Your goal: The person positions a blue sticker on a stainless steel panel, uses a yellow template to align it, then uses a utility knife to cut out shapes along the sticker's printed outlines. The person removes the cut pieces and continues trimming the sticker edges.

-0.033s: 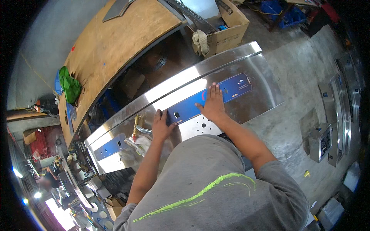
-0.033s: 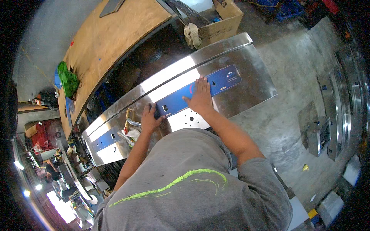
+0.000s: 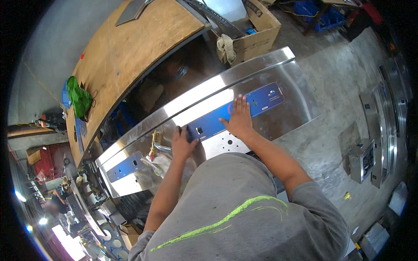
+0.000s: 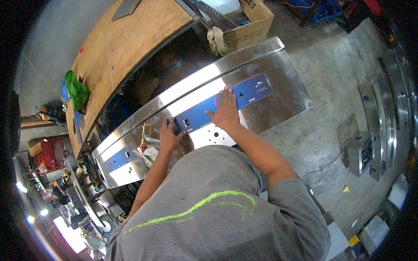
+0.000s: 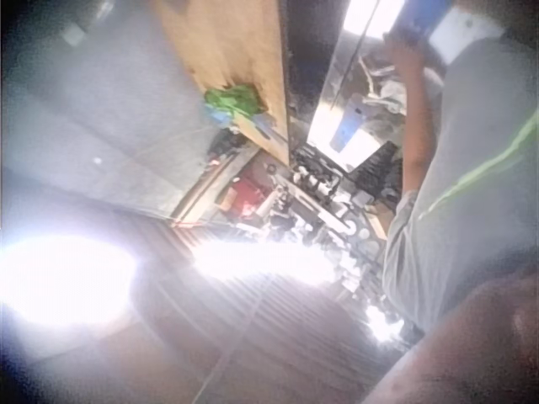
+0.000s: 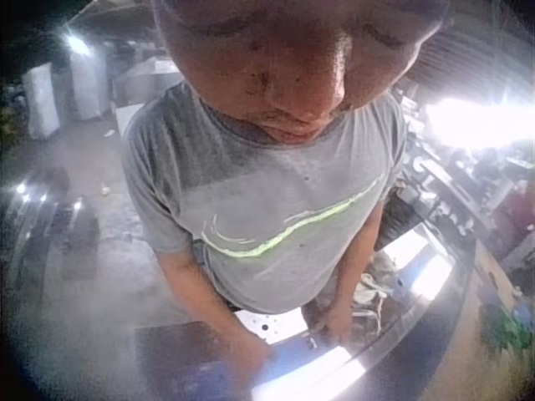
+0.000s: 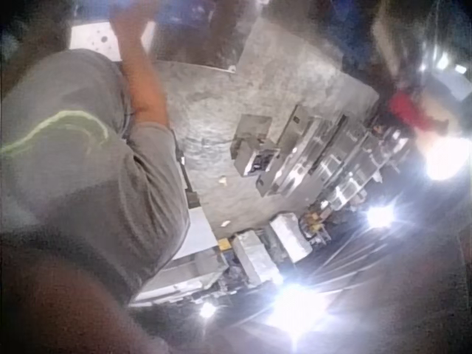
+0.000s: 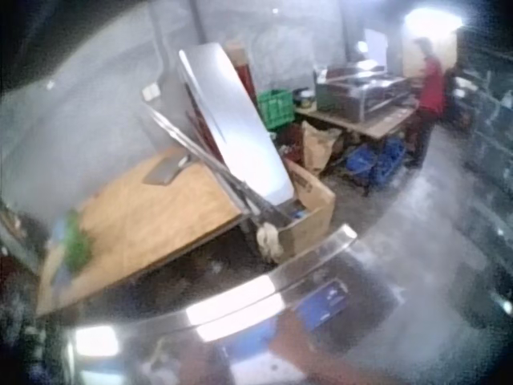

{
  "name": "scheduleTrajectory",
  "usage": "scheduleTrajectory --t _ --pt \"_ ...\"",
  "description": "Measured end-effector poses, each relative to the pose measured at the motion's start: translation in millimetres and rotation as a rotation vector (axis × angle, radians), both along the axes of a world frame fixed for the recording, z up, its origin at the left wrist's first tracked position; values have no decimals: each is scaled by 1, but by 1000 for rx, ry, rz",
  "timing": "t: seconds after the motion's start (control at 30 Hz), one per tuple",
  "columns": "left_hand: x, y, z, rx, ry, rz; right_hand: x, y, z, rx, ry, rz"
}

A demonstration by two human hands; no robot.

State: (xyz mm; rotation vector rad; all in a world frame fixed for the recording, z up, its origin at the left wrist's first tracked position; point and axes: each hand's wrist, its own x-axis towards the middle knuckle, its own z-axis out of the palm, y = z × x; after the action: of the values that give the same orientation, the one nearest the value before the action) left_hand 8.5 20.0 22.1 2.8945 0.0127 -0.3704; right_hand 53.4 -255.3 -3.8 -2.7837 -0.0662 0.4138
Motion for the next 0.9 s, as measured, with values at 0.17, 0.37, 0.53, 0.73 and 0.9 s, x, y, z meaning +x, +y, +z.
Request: scheduleTrajectory --t 0.17,0.37,0.53,0.73,0.9 --pt "17 -7 5 -123 35 309 4 7 1 4 -12 8" --pt "40 14 -16 -376 30 498 3 6 -4 35 -37 19" --pt "44 34 -40 -492 15 559 2 6 -1 21 -66 25" --pt "33 39 -13 -864 61 640 0 9 -6 18 -91 38" --pt "32 17 61 -1202 219 603 -1 2 2 74 -34 141"
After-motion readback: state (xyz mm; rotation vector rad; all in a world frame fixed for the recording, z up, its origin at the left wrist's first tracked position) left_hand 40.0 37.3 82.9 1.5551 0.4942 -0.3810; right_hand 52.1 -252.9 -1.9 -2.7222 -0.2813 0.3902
